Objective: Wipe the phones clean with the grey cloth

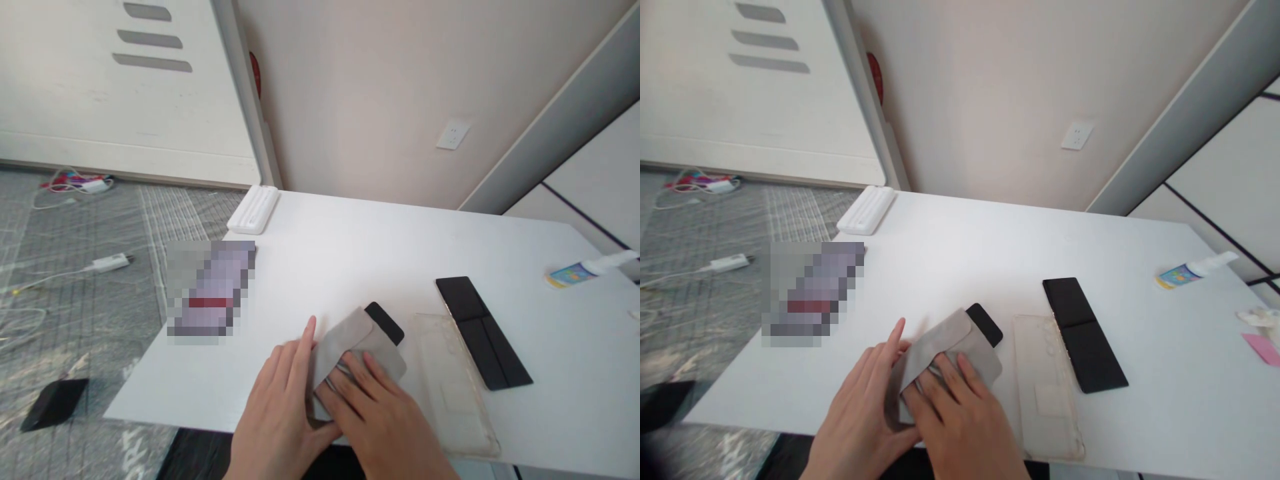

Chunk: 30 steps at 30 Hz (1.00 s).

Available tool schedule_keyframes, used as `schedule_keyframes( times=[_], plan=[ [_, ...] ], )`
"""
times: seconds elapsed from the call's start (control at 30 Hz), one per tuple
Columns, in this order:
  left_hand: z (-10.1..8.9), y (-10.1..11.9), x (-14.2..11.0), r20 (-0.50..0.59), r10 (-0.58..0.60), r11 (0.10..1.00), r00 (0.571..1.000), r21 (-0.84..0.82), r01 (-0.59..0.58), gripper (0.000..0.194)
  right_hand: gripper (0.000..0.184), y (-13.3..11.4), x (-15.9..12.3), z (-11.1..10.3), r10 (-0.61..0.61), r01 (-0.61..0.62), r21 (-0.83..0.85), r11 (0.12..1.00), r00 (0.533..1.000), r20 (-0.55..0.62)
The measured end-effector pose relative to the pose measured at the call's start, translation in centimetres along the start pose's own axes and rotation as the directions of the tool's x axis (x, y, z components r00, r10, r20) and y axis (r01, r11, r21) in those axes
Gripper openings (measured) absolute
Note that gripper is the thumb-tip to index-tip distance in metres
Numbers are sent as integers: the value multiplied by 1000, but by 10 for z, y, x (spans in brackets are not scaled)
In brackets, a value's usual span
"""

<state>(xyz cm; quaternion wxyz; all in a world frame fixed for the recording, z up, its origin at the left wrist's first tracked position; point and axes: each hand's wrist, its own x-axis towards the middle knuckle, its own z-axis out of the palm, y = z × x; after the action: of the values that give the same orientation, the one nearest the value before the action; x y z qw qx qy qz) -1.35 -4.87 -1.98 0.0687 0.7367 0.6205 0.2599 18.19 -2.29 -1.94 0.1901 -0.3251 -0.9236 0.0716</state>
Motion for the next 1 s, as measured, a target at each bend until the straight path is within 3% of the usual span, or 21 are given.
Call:
schedule_keyframes(
  times=[0.13, 0.2, 0.3, 0.37, 0.47, 0.53, 0.63, 0.7, 0.8, 0.93, 1.0],
  plan=[
    [0, 1, -1, 26, -38, 999, 999, -26, 39, 159, 89, 2, 5, -4, 180, -179, -39, 983, 983, 27],
    [1, 1, -2, 45, -44, 998, 998, -32, 46, 155, 89, 3, 6, -6, 84, -83, -46, 996, 996, 36],
    [1, 1, -4, 57, -63, 997, 996, -39, 65, 152, 74, 6, 3, -9, -114, 116, -23, 993, 991, 72],
    [0, 1, -4, 67, -78, 995, 995, -56, 82, 152, 73, 10, -1, -14, -35, 39, -65, 997, 998, 61],
    [0, 0, -3, 82, -82, 993, 993, -80, 88, 149, 86, 15, -6, -21, 147, -146, -184, 972, 989, -8],
    [0, 0, -2, 86, -78, 994, 993, -72, 84, 151, 81, 15, -7, -24, 53, -56, -197, 979, 998, -19],
    [0, 0, -3, 87, -69, 996, 994, -54, 74, 156, 58, 13, -7, -26, -141, 143, -137, 980, 990, 18],
    [-1, 0, -3, 92, -72, 996, 993, -53, 78, 153, 62, 14, -8, -27, -74, 78, -144, 987, 997, 29],
    [-1, 0, -4, 93, -82, 995, 992, -53, 87, 150, 86, 15, -12, -24, 66, -66, -181, 981, 998, -6],
    [-1, -1, -4, 94, -56, 997, 994, -42, 61, 153, 47, 12, -15, -16, -129, 133, -101, 986, 991, 41],
    [-1, -1, -5, 96, -54, 998, 994, -35, 57, 152, 50, 11, -13, -17, -125, 128, -61, 990, 991, 48]
  ],
)
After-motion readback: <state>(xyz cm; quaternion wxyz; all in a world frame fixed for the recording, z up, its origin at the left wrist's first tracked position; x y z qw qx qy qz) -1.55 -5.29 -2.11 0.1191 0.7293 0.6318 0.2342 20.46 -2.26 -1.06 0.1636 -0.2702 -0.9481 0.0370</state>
